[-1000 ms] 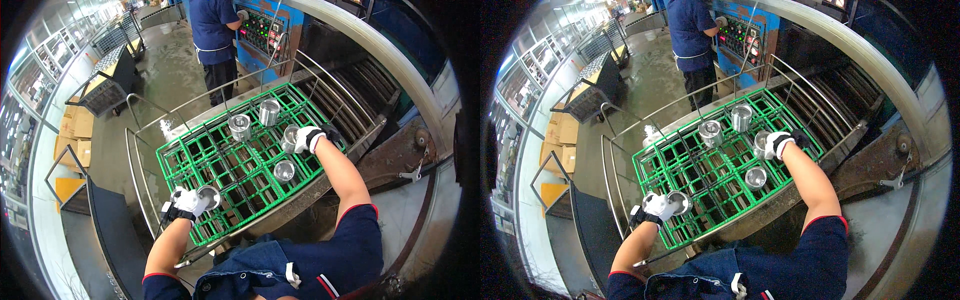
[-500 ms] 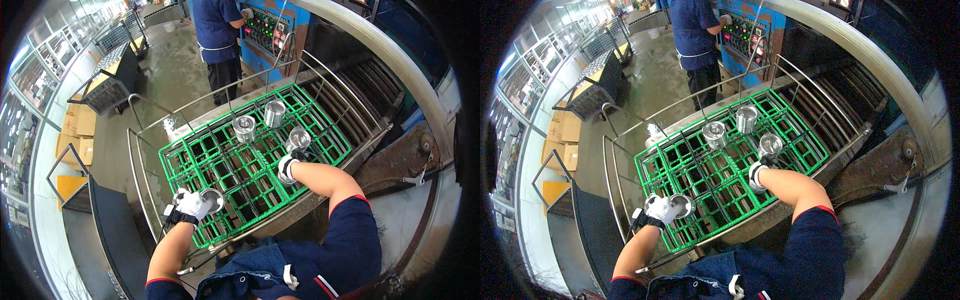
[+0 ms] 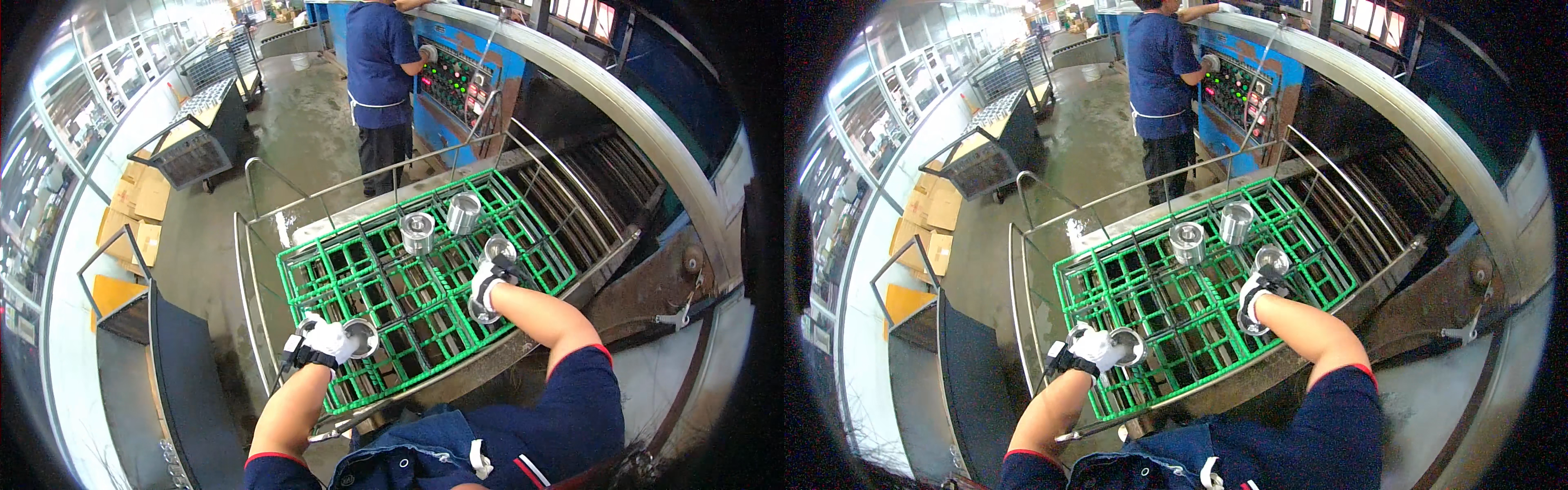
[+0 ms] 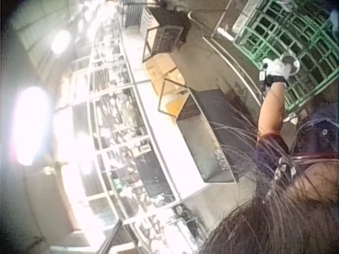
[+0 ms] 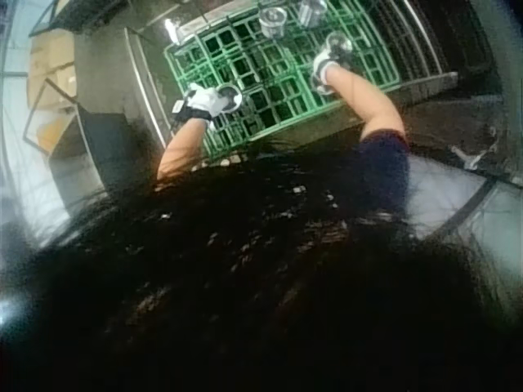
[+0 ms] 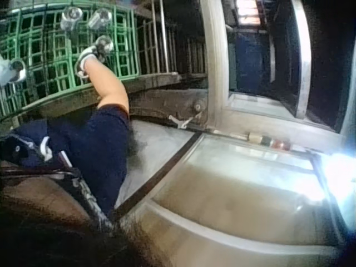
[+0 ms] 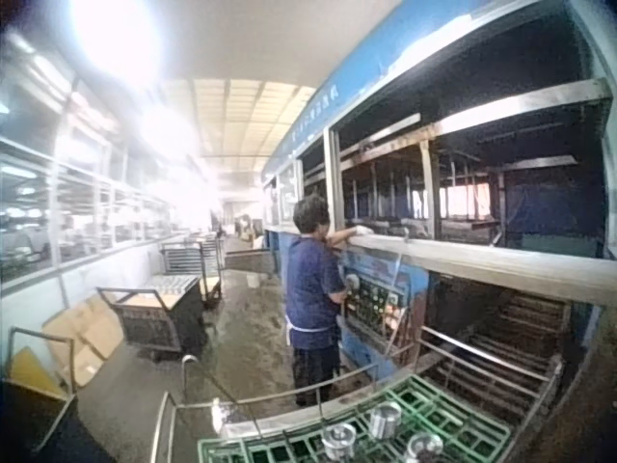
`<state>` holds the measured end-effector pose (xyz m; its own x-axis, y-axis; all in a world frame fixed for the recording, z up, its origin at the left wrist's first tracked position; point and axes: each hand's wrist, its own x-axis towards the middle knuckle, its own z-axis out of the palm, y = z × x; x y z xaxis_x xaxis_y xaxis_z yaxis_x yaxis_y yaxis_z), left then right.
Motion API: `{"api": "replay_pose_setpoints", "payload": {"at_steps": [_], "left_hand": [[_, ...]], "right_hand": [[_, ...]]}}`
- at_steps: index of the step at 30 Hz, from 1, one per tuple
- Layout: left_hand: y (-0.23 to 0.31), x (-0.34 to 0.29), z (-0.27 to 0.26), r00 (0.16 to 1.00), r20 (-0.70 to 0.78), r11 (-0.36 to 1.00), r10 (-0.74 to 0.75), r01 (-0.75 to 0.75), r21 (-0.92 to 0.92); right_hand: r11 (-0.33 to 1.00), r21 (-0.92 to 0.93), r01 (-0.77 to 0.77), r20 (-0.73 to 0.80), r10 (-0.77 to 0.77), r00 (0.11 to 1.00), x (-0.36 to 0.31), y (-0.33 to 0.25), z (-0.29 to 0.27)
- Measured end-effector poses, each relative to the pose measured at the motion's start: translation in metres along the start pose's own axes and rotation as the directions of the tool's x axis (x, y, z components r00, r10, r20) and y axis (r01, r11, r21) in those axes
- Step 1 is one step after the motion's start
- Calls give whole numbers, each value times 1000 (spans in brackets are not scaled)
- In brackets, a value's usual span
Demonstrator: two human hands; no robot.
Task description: Move metal pistons from a table into a rack and then transfer them into a large metal storage bin.
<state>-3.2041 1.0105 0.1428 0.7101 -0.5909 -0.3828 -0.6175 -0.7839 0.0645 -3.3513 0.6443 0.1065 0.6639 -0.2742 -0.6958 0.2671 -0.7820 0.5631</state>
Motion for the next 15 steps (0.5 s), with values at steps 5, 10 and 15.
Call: {"api": "replay_pose_setpoints", "payload": {"at_steps": [5,10,15], "left_hand": [[1,-12,-13,996,26,992,-83,85,-90],[0,-11,-13,996,60,995,-63,68,-76],[11,-18,-25,996,60,994,-65,60,88]], "right_hand": [[853,439,-282,-179,390,903,-98,46,-72],[760,546,-351,-137,495,858,-69,46,-59],[730,630,-263,-241,506,828,-20,49,-9]]}}
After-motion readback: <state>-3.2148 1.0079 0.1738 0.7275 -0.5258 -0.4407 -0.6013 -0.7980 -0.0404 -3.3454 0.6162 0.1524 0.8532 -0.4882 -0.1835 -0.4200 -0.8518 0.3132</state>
